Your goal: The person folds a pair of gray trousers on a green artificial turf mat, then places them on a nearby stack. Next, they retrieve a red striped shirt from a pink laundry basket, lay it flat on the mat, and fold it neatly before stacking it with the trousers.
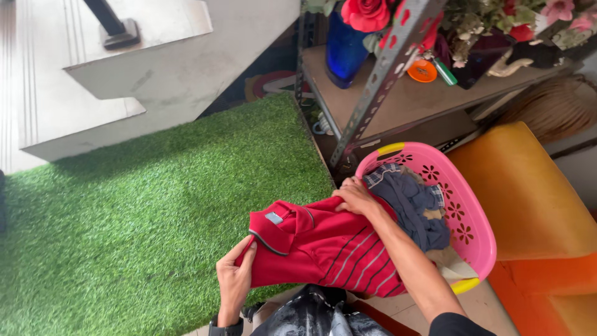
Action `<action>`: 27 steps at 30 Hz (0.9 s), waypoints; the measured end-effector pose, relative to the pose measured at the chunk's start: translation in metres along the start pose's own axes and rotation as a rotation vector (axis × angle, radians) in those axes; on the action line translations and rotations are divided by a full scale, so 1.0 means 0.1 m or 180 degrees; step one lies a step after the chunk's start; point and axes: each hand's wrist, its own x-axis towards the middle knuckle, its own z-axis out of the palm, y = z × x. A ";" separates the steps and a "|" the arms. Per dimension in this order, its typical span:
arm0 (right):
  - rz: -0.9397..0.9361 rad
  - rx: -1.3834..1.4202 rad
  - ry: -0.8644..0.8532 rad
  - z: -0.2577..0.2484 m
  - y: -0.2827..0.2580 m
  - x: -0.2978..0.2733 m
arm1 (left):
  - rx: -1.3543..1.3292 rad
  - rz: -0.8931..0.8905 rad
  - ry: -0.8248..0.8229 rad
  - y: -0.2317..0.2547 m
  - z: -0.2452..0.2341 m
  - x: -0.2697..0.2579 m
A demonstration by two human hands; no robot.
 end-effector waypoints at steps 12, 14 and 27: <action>0.1253 0.0696 0.1958 -0.16 -0.05 -0.30 | -0.0408 -0.0312 0.0785 -0.37 -0.81 -0.36; 0.1554 0.1174 0.1953 -0.23 -0.19 -0.20 | -0.0326 -0.0298 0.0897 -0.42 -0.92 -0.39; 0.0179 0.3545 0.3334 -1.26 -1.07 0.54 | 0.2638 0.0936 0.1606 0.05 -1.66 0.16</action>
